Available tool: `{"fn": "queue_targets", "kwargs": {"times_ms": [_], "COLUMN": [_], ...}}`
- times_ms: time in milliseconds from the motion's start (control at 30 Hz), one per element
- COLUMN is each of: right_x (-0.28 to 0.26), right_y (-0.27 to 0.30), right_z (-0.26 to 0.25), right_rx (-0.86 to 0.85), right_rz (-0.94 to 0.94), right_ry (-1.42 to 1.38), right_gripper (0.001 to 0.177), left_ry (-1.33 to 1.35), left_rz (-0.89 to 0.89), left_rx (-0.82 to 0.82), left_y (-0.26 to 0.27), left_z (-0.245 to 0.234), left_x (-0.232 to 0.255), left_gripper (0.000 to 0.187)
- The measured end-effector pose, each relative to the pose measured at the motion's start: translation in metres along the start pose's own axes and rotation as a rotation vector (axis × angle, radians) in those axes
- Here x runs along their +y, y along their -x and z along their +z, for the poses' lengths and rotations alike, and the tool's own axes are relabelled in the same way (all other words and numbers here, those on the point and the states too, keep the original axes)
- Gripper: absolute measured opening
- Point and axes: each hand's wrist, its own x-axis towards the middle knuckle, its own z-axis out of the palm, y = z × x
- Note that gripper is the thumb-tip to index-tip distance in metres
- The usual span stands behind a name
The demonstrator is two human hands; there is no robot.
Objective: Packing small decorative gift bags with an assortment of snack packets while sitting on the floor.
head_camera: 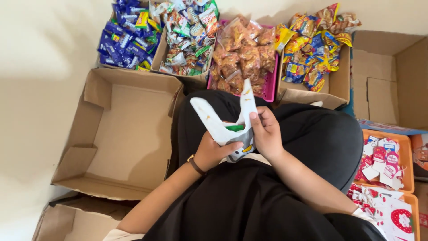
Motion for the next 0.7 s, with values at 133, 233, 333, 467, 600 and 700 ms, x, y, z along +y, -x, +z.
{"fn": "queue_targets", "kwargs": {"times_ms": [133,233,333,467,600,700], "right_x": [-0.005,-0.007,0.012,-0.023,-0.061,-0.13], "right_y": [0.001,0.006,0.008,-0.002,-0.018,-0.012], "right_z": [-0.001,-0.007,-0.021,-0.019,-0.056,-0.062], "right_rx": [-0.112,0.019,0.163,0.226,0.132,-0.061], "right_rz": [0.001,0.03,-0.021,-0.106,-0.484,-0.463], "right_ry": [-0.147,-0.009,0.007,-0.002,0.039,0.567], "right_gripper": [0.03,0.012,0.018,0.01,0.048,0.062], "left_ry": [0.032,0.105,0.153,0.053,-0.132,-0.258], "left_rz": [-0.055,-0.05,-0.027,-0.101,-0.068,-0.058], "left_rx": [-0.028,-0.022,-0.037,-0.041,-0.099,-0.178], "left_y": [-0.003,-0.004,-0.005,-0.008,-0.007,-0.01], "left_z": [0.007,0.01,0.021,0.032,0.034,0.035], "left_x": [0.008,0.007,0.009,0.003,0.006,0.008], "left_gripper": [0.05,0.054,0.072,0.073,0.063,0.066]}}
